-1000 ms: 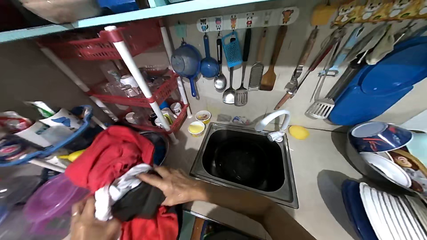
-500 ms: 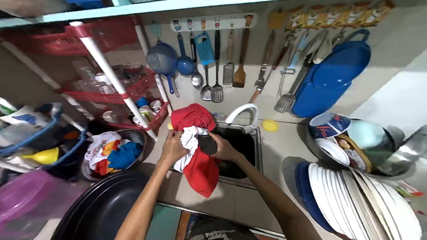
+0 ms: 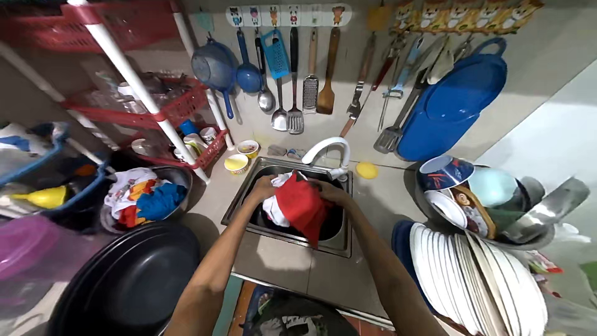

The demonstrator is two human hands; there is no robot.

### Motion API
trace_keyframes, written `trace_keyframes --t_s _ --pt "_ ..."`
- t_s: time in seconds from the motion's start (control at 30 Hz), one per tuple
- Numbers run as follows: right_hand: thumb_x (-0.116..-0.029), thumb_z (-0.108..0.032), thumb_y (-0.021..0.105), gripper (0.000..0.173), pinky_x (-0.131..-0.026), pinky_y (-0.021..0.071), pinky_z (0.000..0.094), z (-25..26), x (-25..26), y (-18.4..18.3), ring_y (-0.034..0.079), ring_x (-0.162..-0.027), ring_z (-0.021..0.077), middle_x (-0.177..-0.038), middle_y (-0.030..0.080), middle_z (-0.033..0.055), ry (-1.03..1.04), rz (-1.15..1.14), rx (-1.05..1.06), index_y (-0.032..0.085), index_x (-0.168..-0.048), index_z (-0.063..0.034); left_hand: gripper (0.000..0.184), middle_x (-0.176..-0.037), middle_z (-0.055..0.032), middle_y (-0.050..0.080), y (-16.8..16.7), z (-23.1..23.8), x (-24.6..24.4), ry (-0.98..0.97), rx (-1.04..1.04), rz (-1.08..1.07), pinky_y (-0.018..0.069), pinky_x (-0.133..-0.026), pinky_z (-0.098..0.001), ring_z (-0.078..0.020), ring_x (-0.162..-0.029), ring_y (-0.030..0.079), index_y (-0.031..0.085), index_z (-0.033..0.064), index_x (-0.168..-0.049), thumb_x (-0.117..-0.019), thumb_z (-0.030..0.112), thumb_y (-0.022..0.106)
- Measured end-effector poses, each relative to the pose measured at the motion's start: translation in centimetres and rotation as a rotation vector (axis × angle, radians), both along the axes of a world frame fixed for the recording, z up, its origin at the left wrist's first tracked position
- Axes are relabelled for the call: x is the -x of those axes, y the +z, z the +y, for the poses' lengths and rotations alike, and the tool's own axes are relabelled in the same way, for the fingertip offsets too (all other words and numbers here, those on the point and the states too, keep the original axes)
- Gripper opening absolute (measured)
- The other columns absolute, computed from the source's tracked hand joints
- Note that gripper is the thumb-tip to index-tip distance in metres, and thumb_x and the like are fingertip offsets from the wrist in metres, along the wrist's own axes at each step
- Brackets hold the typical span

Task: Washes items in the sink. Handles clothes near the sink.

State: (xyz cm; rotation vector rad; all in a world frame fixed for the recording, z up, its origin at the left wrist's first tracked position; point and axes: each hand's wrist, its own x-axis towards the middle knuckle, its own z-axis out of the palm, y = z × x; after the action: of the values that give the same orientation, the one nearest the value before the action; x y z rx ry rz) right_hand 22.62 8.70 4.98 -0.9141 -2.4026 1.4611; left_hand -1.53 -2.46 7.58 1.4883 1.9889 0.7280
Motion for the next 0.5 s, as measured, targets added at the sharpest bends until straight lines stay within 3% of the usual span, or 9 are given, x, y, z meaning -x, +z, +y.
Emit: trace_keyframes --t_s 0.07,0.17,0.23,0.27,0.33,0.4,0.5 --pt "-0.1058 -0.012 0.053 0.039 -0.109 0.0442 0.0502 1.2 0.3 -1.8 0.059 -0.126 0.0341 -0.137 0.06 0.0246 -0.11 0.041 -0.076 0.055 -0.143 0.0004 0.022 -0.103 -0.0254 0.069 -1.2 1.3 0.9 0.018 -0.004 0.025 0.048 -0.091 -0.0621 -0.0392 -0.101 0.066 0.071 -0.003 -0.109 -0.095 0.013 0.066" --pt "-0.1068 -0.015 0.052 0.031 -0.106 0.0457 0.055 2.1 0.5 -2.1 0.064 -0.118 0.0379 -0.122 0.067 0.0266 -0.185 0.042 -0.218 0.066 -0.126 0.0044 0.025 -0.101 -0.0242 0.069 -1.0 2.8 1.2 0.024 -0.005 0.006 0.049 -0.088 -0.0597 -0.0372 -0.094 0.066 0.07 -0.0005 -0.114 -0.0996 0.02 0.065" --pt "-0.106 -0.009 0.051 0.031 -0.108 0.0438 0.0557 1.2 0.3 -0.8 0.061 -0.123 0.0398 -0.128 0.065 0.0273 -0.247 0.062 -0.251 0.065 -0.13 0.0045 0.029 -0.098 -0.0227 0.069 -0.8 3.2 1.7 0.049 -0.077 -0.063 0.0521 -0.08 -0.0543 -0.0326 -0.083 0.065 0.068 0.0028 -0.124 -0.102 0.02 0.062" --pt "-0.1055 -0.006 0.05 0.031 -0.108 0.0435 0.0558 0.5 0.1 0.2 0.06 -0.124 0.0401 -0.129 0.064 0.0274 -0.301 0.098 -0.26 0.064 -0.131 0.0047 0.029 -0.093 -0.0203 0.067 -0.6 3.2 2.0 0.068 -0.127 -0.098 0.0519 -0.071 -0.0492 -0.0279 -0.073 0.061 0.067 0.0043 -0.126 -0.103 0.021 0.06" --pt "-0.1052 -0.004 0.049 0.03 -0.108 0.0453 0.0541 -0.4 -0.5 2.3 0.062 -0.122 0.0385 -0.128 0.065 0.0268 -0.407 0.203 -0.321 0.064 -0.13 0.0054 0.031 -0.091 -0.0194 0.066 0.7 2.9 2.6 0.116 -0.208 -0.148 0.0515 -0.064 -0.0458 -0.0252 -0.067 0.058 0.065 0.0055 -0.128 -0.1046 0.023 0.058" --pt "-0.1041 -0.001 0.048 0.03 -0.101 0.0492 0.0554 -1.2 -1.1 4.1 0.066 -0.114 0.0386 -0.122 0.068 0.0283 -0.508 0.353 -0.357 0.064 -0.129 0.0069 0.034 -0.102 -0.0232 0.067 2.1 2.4 3.3 0.164 -0.316 -0.211 0.0526 -0.071 -0.0517 -0.03 -0.078 0.062 0.063 0.0044 -0.13 -0.1044 0.025 0.057" --pt "-0.1025 -0.002 0.044 0.032 -0.09 0.0548 0.045 -1.9 -0.9 6.0 0.067 -0.1 0.0241 -0.112 0.069 0.0217 -0.599 0.627 -0.329 0.06 -0.129 0.0053 0.032 -0.104 -0.0153 0.068 4.8 2.5 3.5 0.254 -0.528 -0.369 0.0554 -0.079 -0.0411 -0.0176 -0.085 0.064 0.062 -0.0006 -0.127 -0.1046 0.02 0.054"
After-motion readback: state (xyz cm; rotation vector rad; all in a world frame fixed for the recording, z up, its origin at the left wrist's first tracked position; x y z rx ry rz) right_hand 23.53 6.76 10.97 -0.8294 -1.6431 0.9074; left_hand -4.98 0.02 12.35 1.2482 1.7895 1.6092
